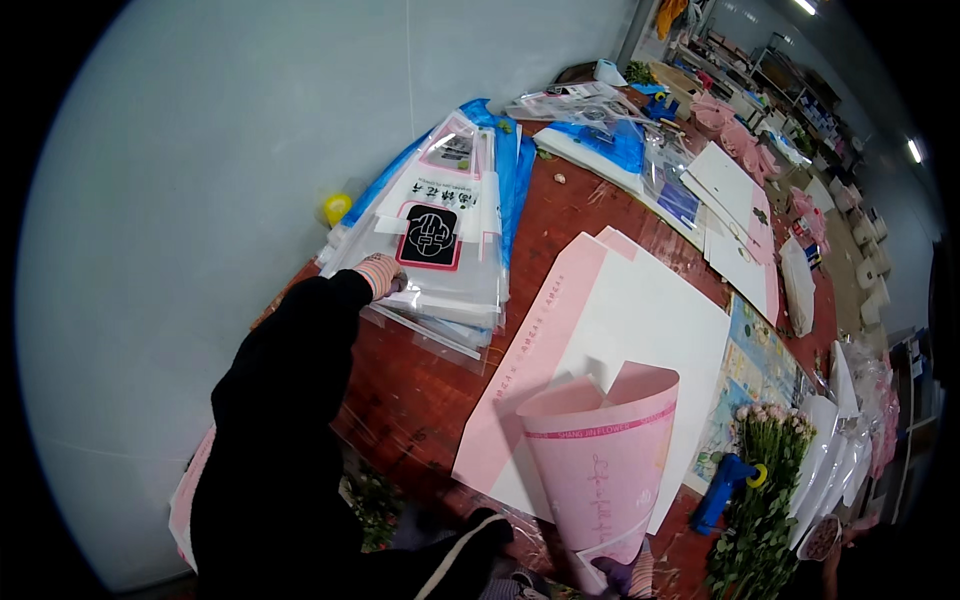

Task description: The person wraps bouquets of flowers in pink and white paper on a work table. They fold the paper around the stems, secure the wrapping with tape, and place the finished bouquets into a white bucket.

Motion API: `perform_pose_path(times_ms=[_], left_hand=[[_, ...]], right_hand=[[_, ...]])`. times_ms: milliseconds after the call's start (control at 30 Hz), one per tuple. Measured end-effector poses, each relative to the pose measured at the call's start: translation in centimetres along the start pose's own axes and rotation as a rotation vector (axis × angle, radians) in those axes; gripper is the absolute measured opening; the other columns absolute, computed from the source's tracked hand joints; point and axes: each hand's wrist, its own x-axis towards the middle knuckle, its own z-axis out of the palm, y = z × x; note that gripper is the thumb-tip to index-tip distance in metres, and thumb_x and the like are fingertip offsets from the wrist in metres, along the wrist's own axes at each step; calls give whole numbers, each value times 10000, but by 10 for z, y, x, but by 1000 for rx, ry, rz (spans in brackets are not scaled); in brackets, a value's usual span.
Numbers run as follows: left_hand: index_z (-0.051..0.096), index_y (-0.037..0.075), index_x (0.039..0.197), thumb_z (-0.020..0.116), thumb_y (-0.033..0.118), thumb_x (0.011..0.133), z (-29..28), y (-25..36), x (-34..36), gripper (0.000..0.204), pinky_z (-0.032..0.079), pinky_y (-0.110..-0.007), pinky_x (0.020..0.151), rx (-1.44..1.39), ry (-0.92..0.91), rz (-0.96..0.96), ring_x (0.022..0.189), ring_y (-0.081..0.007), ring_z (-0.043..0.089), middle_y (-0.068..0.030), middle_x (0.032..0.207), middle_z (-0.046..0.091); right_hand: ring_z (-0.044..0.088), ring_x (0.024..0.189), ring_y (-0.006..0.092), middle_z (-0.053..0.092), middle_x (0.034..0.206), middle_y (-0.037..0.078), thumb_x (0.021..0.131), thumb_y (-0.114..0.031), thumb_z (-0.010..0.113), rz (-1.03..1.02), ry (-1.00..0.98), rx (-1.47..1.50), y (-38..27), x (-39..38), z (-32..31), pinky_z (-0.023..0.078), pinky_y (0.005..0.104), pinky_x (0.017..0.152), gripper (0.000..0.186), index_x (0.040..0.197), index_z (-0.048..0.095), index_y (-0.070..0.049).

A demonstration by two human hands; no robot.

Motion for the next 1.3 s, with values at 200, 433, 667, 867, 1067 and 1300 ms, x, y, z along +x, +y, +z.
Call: perform_pose_path(times_ms=[200, 433, 667, 867, 1067, 1300], left_hand=[[632, 85, 859, 688, 440, 670, -41, 85, -32, 406, 477, -376, 713, -365, 168, -190, 801, -288, 613, -118, 819, 645], [628, 100, 976, 494, 386, 837, 96, 166, -28, 345, 455, -397, 765, -505, 167, 64, 893, -335, 584, -167, 920, 625], [624, 4, 892, 537, 437, 794, 97, 305, -68, 453, 455, -431, 779, -289, -18, 87, 865, -365, 589, -226, 878, 610], [590, -29, 985, 608, 633, 644, 130, 344, -82, 745, 449, -406, 805, -411, -85, 75, 890, -338, 589, -233, 899, 611], [564, -3, 1054, 650, 577, 672, 174, 323, -67, 699, 465, -379, 712, -444, 240, 341, 787, -286, 604, -148, 851, 637], [542, 48, 745, 579, 361, 833, 132, 322, -93, 328, 404, -318, 491, -1372, -220, 96, 518, -143, 519, -33, 599, 535]], right_hand=[[579, 935, 253, 600, 1019, 137, 497, -167, 831, -162, 91, 4, 1, -11, 1, 483, 356, 799, 779, 1141, 449, 48], [579, 895, 240, 600, 978, 149, 455, -187, 834, 86, 317, -68, -33, -36, -9, 489, 362, 753, 794, 1124, 466, 35], [521, 944, 240, 538, 1075, 134, 768, -386, 630, -606, 898, 492, -35, -89, -94, 416, 373, 854, 612, 1172, 431, 29], [481, 1051, 187, 500, 1193, 73, 876, -440, 475, -675, 1007, 1559, -101, -114, -99, 380, 357, 905, 492, 1232, 457, -100], [435, 1144, 231, 472, 1243, 80, 861, -317, 542, -818, 956, 1186, -28, -41, -95, 307, 414, 1004, 409, 1208, 466, -115], [428, 1147, 249, 460, 1244, 85, 878, -299, 507, -774, 929, 1084, 0, -55, -102, 311, 426, 1000, 417, 1235, 433, -95]])
